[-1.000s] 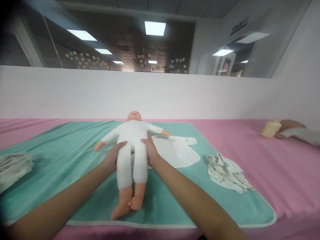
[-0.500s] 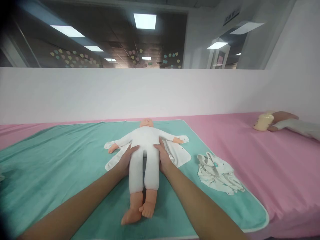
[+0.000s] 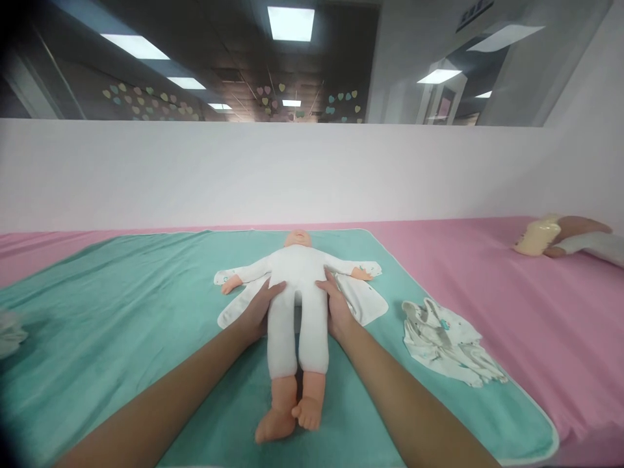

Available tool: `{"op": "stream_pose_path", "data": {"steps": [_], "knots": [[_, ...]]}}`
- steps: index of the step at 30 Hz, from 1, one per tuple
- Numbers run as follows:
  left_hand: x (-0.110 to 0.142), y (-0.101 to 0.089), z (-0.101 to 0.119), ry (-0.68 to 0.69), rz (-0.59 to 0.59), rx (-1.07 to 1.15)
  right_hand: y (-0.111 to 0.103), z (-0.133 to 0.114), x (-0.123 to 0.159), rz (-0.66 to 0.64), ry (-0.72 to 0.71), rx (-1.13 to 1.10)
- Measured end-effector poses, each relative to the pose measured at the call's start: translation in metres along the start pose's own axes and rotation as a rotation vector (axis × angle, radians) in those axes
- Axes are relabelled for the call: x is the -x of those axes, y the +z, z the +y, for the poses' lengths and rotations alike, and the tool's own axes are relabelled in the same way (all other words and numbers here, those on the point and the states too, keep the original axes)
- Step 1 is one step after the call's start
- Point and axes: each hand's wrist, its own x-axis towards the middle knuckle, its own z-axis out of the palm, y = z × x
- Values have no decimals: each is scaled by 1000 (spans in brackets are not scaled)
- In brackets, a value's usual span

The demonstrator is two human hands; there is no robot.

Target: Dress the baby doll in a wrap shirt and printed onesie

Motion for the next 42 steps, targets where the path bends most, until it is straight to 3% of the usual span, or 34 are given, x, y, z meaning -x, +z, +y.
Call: {"op": "stream_pose_path", "data": {"steps": [8, 17, 19, 21, 23, 25, 27, 29, 32, 35, 39, 42], "knots": [[5, -6, 0, -23, -91, 220, -1, -2, 2, -17, 16, 17], [15, -10, 9, -33, 12, 454, 1, -10, 3, -34, 40, 60], [15, -13, 7, -44, 61, 482, -3, -13, 1, 25, 29, 122], [13, -19, 3, -80, 157, 453, -9, -18, 0, 209, -61, 255], [9, -30, -4, -110, 298, 356, -11, -23, -1, 405, -254, 479], [5, -44, -13, -100, 472, 204, -7, -28, -2, 459, -510, 737], [2, -60, -25, -62, 641, 46, 6, -28, -7, 336, -703, 974], [-1, -75, -39, -57, 735, -85, 26, -24, -17, 82, -736, 1236], [-4, -90, -61, -127, 699, -149, 63, -8, -44, -288, -667, 1674], [-6, -94, -74, -160, 638, -92, 95, 14, -75, -435, -649, 1945], [-7, -93, -76, -103, 598, 19, 121, 39, -106, -697, -557, 2153], [-5, -96, -74, -93, 643, 344, 128, 42, -114, -782, -540, 2126]]}}
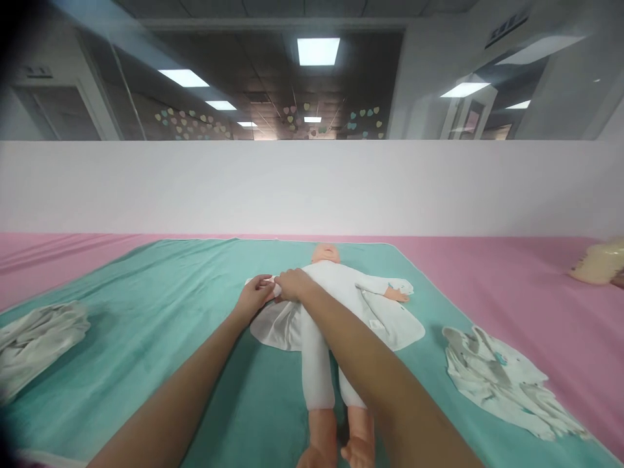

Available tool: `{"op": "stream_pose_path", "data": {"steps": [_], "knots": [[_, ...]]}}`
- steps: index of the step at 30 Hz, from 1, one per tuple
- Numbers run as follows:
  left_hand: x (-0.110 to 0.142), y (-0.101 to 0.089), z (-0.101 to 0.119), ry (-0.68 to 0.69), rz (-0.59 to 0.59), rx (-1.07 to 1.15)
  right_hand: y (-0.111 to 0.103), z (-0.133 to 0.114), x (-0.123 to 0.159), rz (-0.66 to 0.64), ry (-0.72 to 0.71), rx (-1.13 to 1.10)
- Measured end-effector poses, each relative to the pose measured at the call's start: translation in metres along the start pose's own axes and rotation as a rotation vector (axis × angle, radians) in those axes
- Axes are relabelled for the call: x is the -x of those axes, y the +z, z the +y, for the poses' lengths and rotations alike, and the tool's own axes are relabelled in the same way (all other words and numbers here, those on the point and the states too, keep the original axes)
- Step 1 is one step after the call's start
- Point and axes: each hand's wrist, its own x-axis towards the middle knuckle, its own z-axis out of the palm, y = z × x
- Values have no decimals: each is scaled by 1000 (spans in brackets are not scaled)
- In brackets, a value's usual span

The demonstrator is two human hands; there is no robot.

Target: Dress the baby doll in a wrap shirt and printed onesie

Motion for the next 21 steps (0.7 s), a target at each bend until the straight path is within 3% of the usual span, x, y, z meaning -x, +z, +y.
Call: {"op": "stream_pose_path", "data": {"steps": [2, 4, 6, 8, 11, 15, 18, 21], "knots": [[-1, -2, 1, -74, 53, 258, -5, 5, 5, 77, -12, -123], [-2, -2, 1, -120, 50, 404, -14, 14, 16, 237, 32, -312], [-2, 4, 0, -119, 1, 293, -25, 23, 30, 386, 87, -503], [-1, 15, -1, -42, -54, -36, -34, 31, 43, 448, 105, -637], [0, 34, 1, 111, -138, -558, -43, 34, 54, 411, 84, -744], [-2, 57, 7, 133, -175, -950, -45, 34, 56, 358, 73, -722], [-6, 66, 9, 93, -115, -1036, -46, 38, 58, 327, 61, -678], [-11, 64, 8, 52, -51, -915, -50, 45, 63, 237, 31, -652]]}}
